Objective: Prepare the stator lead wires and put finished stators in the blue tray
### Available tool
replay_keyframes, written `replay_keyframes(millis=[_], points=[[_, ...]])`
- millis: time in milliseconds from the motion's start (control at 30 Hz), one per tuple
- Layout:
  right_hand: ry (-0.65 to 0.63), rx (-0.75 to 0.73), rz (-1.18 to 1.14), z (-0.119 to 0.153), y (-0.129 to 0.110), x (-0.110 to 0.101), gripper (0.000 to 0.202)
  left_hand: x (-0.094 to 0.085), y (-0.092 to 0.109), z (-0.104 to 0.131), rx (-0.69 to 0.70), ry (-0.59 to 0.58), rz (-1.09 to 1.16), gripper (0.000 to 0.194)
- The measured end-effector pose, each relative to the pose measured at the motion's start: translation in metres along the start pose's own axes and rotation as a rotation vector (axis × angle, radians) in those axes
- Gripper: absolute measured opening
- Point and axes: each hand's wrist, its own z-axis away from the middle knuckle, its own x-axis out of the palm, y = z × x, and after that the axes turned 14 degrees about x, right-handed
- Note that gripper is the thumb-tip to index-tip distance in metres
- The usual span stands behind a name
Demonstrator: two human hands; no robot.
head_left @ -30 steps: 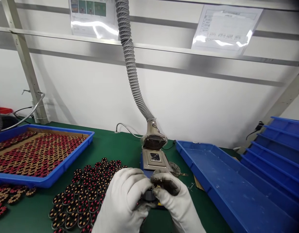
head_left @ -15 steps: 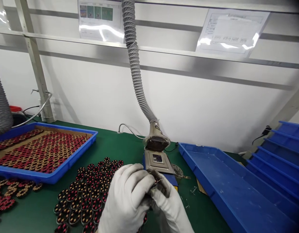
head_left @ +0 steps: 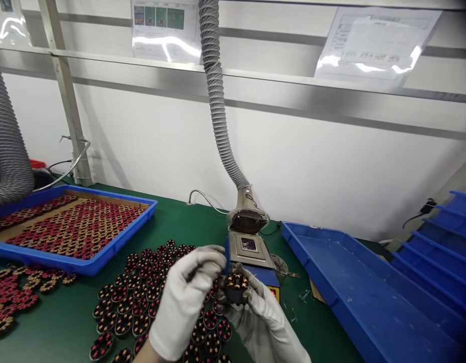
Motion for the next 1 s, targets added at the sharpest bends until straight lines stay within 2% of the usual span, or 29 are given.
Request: replay_keyframes(millis=[33,100,167,200,333,433,500,567,633,700,800,933,1000], points=[[0.002,-0.001,0.002,0.001,0.0,0.002,0.045,0.0,0.002,0.0,-0.056,0.021,0.015,0.018],[0.007,-0.014,-0.01,0.003,-0.001,0.006,0.042,0.001,0.007,-0.002,-0.113,-0.077,0.015,0.021],[0.025,-0.043,-0.031,0.0,0.0,0.007,0.037,0.006,0.009,-0.003,-0.109,-0.201,0.025,0.024],[0.043,-0.063,-0.036,-0.003,0.001,0.006,0.036,0.008,0.008,-0.004,-0.088,-0.21,0.039,0.023],[0.074,-0.069,0.015,-0.016,0.009,-0.007,0.042,0.008,0.003,-0.002,0.031,-0.067,0.087,0.018],[0.038,-0.026,-0.045,-0.007,0.007,-0.004,0.038,0.0,0.005,0.0,0.029,0.025,-0.001,0.019],[-0.019,-0.01,-0.135,0.005,0.003,0.006,0.034,-0.003,0.007,0.001,-0.001,-0.078,-0.088,0.025],[-0.067,-0.01,-0.189,0.015,-0.001,0.015,0.03,-0.001,0.009,0.002,-0.018,-0.248,-0.149,0.048],[-0.099,-0.014,-0.183,0.019,-0.002,0.019,0.026,0.003,0.009,0.003,-0.002,-0.325,-0.162,0.054],[-0.103,-0.005,-0.152,0.018,-0.002,0.019,0.023,0.007,0.005,0.003,0.03,-0.295,-0.124,0.037],[-0.085,0.012,-0.089,0.008,0.001,0.016,0.027,0.008,-0.001,0.002,0.046,-0.191,0.021,0.019],[-0.05,0.001,-0.032,-0.004,0.006,0.012,0.038,0.001,-0.001,0.001,-0.051,0.076,0.114,0.014],[-0.047,0.002,-0.042,-0.007,0.007,0.012,0.04,-0.002,0.002,-0.001,-0.11,0.114,0.097,0.016]])
